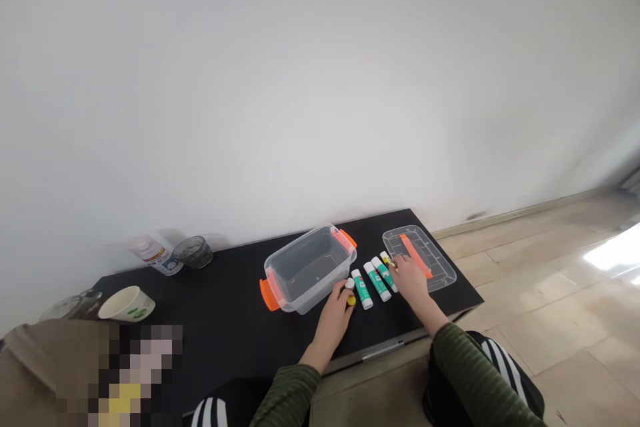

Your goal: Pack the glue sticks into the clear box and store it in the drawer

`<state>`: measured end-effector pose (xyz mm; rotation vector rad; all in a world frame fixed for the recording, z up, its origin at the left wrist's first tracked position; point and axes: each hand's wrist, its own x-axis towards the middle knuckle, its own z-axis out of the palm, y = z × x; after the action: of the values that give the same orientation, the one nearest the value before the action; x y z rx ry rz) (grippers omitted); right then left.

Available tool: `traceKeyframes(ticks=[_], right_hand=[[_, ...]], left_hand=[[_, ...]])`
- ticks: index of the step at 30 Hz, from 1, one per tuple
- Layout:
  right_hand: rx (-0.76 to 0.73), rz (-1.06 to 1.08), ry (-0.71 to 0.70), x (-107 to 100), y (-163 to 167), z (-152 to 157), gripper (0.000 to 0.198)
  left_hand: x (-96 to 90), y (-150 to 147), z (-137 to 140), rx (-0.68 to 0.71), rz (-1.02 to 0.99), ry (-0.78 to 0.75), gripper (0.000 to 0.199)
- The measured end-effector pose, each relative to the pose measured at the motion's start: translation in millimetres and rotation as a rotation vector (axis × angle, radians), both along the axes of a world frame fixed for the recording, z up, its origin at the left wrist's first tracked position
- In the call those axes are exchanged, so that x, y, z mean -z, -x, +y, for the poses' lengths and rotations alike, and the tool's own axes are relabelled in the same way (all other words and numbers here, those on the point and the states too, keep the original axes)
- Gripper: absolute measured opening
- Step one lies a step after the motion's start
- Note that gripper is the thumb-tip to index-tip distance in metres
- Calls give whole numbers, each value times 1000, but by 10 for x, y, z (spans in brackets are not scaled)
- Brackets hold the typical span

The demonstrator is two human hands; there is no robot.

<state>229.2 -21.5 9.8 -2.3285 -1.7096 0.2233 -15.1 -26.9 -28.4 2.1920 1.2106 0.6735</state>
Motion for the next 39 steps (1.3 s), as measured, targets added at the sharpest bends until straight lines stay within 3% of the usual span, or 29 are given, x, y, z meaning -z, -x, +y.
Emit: traceKeyframes(ticks=[9,18,22,26,30,35,39], right_hand=[[-7,-18,134,156,-151,153,25],[-48,-14,150,181,-49,131,26],[-50,-35,176,172,-7,118,25],[-8,-19,108,101,-18,87,25],[-27,179,1,13,7,-32,24],[-365,576,-159,-59,247,-344,23],[-510,666,-114,-87,432,-527,26]], left_hand=[[34,-5,5,-4,-24,47,30],[78,-9,11,-18,-68,69,30],[32,0,-4,-17,-64,95,27],[-40,-8,-7,-63,-136,154,22],[-64,-58,10,-170,-409,306,17],[-95,-116,-26,-235,-1049,760,50],[-162,-109,-66,-273,-1235,905,47]])
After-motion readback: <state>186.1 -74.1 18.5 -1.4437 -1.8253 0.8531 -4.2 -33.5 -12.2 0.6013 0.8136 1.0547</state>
